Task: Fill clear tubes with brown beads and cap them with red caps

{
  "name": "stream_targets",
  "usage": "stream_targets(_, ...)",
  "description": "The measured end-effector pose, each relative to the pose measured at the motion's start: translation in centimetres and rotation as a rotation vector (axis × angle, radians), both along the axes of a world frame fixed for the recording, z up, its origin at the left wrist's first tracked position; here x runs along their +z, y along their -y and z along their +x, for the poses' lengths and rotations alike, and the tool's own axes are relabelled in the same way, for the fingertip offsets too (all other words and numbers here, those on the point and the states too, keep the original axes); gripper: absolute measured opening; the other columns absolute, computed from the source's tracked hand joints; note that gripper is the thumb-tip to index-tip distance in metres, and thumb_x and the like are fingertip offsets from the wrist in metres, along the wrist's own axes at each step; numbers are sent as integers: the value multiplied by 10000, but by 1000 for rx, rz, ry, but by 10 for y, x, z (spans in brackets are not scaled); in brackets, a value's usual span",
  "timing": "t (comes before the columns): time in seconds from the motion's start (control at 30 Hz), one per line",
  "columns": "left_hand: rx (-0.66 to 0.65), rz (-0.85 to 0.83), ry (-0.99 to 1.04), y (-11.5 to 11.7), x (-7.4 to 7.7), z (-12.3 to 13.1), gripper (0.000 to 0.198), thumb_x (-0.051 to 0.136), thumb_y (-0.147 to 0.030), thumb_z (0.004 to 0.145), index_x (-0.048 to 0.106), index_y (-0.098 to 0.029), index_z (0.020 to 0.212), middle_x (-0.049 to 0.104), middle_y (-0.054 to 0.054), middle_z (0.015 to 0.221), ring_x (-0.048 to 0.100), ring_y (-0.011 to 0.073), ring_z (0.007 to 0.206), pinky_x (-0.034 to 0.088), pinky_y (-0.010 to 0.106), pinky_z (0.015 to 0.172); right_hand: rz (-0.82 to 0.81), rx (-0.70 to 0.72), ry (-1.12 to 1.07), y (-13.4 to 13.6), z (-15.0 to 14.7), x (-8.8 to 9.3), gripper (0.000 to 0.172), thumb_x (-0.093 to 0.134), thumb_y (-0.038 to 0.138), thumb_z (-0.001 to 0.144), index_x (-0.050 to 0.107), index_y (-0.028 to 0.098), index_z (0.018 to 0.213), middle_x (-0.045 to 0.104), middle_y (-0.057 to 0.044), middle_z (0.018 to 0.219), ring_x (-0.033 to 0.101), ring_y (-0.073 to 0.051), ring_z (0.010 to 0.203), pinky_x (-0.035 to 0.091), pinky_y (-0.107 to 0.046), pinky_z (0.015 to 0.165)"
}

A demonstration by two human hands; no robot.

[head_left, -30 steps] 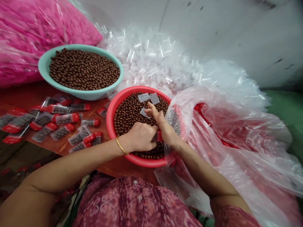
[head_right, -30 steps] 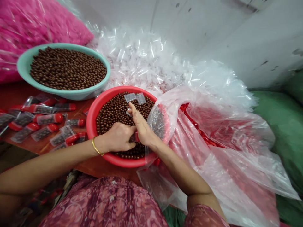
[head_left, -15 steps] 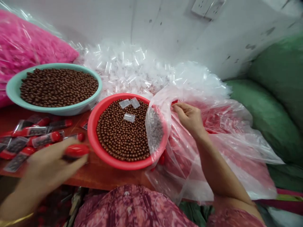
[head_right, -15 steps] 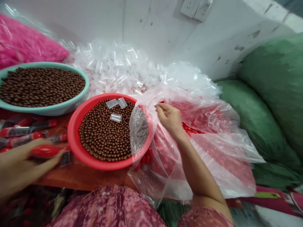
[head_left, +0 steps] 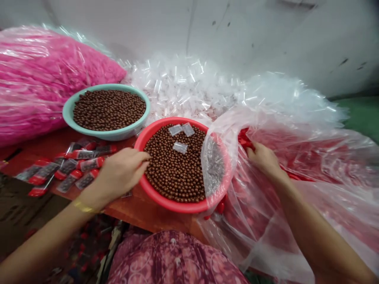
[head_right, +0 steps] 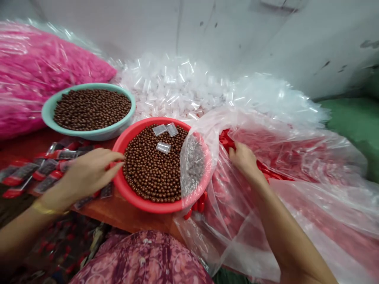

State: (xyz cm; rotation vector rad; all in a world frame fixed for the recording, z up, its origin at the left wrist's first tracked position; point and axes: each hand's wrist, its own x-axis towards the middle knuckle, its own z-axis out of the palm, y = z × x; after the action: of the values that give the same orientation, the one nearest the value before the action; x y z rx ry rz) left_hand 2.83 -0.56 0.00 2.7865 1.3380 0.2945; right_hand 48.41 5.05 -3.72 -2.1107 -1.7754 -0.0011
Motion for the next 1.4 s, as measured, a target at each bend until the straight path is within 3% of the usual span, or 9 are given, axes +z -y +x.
stream_targets(0.1, -53, 42, -84, -47, -13, 74, 232, 429, -146, 869, 581, -150, 1046, 629, 91, 942, 565, 196, 890, 457, 296, 763, 5, -71, 30, 16, -4, 2, 164, 510, 286, 770, 653, 217, 813, 625, -105, 703, 503, -204, 581, 318, -336, 577)
stream_targets(0.2, -134, 53, -209, -78, -27, 112, 240, 393, -101, 880, 591, -117, 1015, 640, 118, 972, 585, 204, 894, 452, 297, 733, 27, -122, 43, 31, -2, 5, 218, 480, 311, 792, 649, 227, 901, 631, -115, 785, 527, -230, 658, 343, -358, 607)
stream_targets(0.53, -235, -135, -478, -67, -7, 113, 238, 450, -2, 808, 669, -80, 756, 702, 169, 792, 671, 238, 771, 454, 299, 629, 350, -224, 36, 45, 11, 17, 100, 545, 335, 734, 528, 237, 729, 619, -138, 804, 579, -274, 867, 432, -421, 824)
stream_targets(0.63, -191, -287, -338, -65, -21, 132, 218, 478, 7, 785, 670, -88, 743, 708, 164, 830, 675, 229, 831, 483, 296, 701, 423, -298, -213, 47, -4, 23, 144, 557, 373, 731, 486, 248, 724, 609, -113, 767, 614, -241, 742, 466, -412, 719)
stream_targets(0.83, -77, -427, -92, -84, -45, 152, 152, 507, -87, 793, 657, -107, 811, 715, 107, 850, 673, 196, 808, 510, 275, 720, 548, -174, -831, 50, -38, 31, 329, 665, 494, 612, 533, 219, 736, 493, 41, 534, 492, -130, 420, 478, -353, 523)
stream_targets(1.0, -106, -812, 503, -87, -32, 138, 260, 548, -81, 765, 611, -106, 1016, 718, 51, 959, 660, 114, 872, 508, 231, 808, 429, -75, -961, 50, -57, 36, 338, 701, 502, 610, 585, 193, 682, 535, 27, 602, 518, -105, 493, 475, -292, 526)
stream_targets(1.17, -55, -1183, 943, -69, -15, 121, 254, 600, -106, 756, 603, -120, 1009, 706, 66, 972, 649, 115, 891, 488, 280, 874, 238, 233, -894, 52, -91, 41, 333, 656, 512, 722, 525, 206, 700, 611, 14, 641, 562, -116, 569, 487, -270, 559)
stream_targets(1.3, -50, -1236, 1032, -52, -10, 115, 226, 613, -151, 770, 579, -124, 991, 689, 67, 953, 650, 126, 866, 499, 278, 834, -24, 387, -996, 46, -124, 39, 359, 641, 541, 732, 497, 212, 733, 433, 89, 480, 414, -74, 390, 405, -222, 404)
stream_targets(1.4, -67, -1087, 1027, -45, -13, 114, 216, 632, -172, 760, 573, -128, 963, 667, 53, 960, 627, 130, 892, 484, 279, 849, -174, 426, -1125, 39, -145, 37, 371, 551, 560, 780, 544, 200, 868, 423, 82, 535, 398, -70, 407, 379, -212, 377)
